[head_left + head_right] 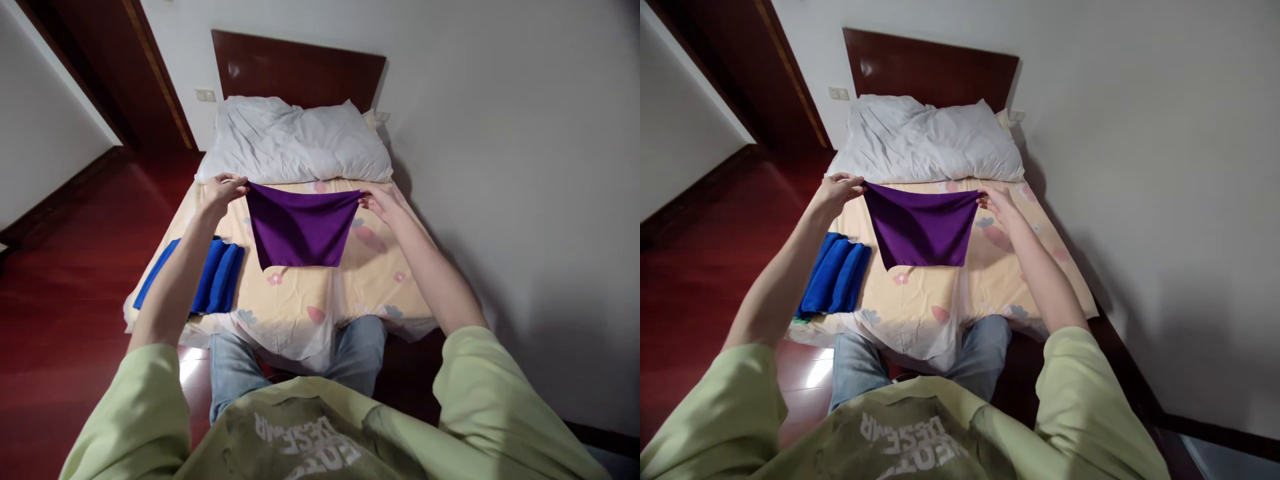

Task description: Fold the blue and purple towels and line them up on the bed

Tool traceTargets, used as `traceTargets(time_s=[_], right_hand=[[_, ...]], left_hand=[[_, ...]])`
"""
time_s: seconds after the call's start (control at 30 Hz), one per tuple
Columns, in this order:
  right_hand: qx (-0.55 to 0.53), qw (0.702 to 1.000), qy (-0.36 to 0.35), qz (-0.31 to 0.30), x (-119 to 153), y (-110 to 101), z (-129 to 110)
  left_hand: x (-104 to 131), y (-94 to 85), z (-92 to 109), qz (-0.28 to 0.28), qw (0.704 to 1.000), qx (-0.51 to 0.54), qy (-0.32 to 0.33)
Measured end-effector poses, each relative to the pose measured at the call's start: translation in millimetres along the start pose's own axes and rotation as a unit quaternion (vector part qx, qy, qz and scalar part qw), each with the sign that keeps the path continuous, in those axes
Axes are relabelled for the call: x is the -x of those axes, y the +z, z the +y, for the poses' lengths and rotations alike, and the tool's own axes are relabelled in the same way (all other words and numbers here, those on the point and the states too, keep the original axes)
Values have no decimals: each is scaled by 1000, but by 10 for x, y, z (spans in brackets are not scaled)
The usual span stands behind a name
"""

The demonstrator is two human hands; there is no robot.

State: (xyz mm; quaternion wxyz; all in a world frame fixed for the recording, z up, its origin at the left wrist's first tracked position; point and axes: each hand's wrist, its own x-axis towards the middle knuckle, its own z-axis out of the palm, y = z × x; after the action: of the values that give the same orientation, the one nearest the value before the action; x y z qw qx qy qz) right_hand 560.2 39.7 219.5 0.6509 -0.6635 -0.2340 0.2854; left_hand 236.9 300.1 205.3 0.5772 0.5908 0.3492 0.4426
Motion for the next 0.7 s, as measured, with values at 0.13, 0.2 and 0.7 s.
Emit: traceTargets(time_s=[0.13,0.2,0.7], right_hand=[[-25,995,-93,24,-224,222,94],[-21,988,-145,40,-255,220,144],[99,986,132,4,1577,-357,3223]], left_hand=[[-204,-19,-6,45,997,-12,63],[-170,-90,20,66,992,-29,102],[2884,-624,-2825,-8,942,-210,-262]])
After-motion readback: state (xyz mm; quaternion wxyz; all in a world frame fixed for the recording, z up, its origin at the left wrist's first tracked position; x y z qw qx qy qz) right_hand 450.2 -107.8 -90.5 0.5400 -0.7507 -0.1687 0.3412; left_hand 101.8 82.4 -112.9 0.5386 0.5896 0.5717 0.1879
